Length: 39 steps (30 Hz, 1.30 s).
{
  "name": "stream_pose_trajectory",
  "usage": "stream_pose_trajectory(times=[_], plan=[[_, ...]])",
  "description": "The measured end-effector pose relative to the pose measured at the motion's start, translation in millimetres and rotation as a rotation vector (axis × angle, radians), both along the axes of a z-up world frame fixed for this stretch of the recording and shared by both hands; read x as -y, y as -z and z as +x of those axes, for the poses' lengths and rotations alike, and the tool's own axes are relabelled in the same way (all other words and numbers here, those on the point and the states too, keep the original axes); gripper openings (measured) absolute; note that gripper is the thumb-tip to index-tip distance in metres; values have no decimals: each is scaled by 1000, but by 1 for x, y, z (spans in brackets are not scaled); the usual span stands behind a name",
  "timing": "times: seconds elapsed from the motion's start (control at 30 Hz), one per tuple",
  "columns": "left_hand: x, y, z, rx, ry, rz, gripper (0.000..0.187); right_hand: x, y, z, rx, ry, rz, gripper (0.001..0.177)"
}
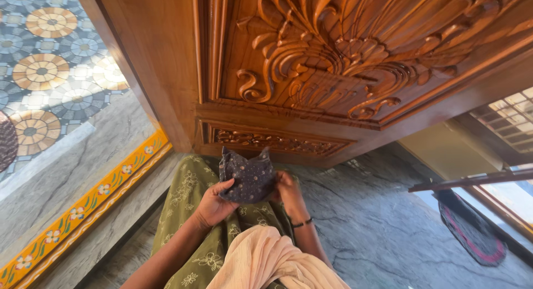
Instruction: The person wipes the surface of a carved wooden door using a dark cloth. They move the cloth over the raised carvings and flat panels, occasionally adjusting the cloth in their hands while continuing to clean the door.
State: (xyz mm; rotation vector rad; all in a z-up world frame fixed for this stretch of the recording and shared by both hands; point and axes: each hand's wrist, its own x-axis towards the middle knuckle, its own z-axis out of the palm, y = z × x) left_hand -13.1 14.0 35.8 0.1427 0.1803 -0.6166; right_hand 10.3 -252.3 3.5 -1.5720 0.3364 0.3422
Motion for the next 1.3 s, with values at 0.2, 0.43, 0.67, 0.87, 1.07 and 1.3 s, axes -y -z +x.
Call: stream_pose_trajectory(times=[0.2,0.43,0.67,0.87,1.07,1.3], plan=[[-31,-19,22,229,-295,-5,57,-14,11,-17,-114,-46,231,37],[-95,-146,168,1233,-869,1462,53,1,19,-10,-4,-71,93,34],[-54,-294,254,1176,-1344,2246,54,23,29,2,-28,-19,34,35],[-69,-425,287,1104,-1709,2161,58,39,3,7,28,-87,-175,37],[-32,-470,259,1914,-1548,2194,72,-10,-207,41,755,-101,-506,51],[-90,-543,268,1772,-1049,2190,47,-164,-509,132,1937,-171,-1034,57]])
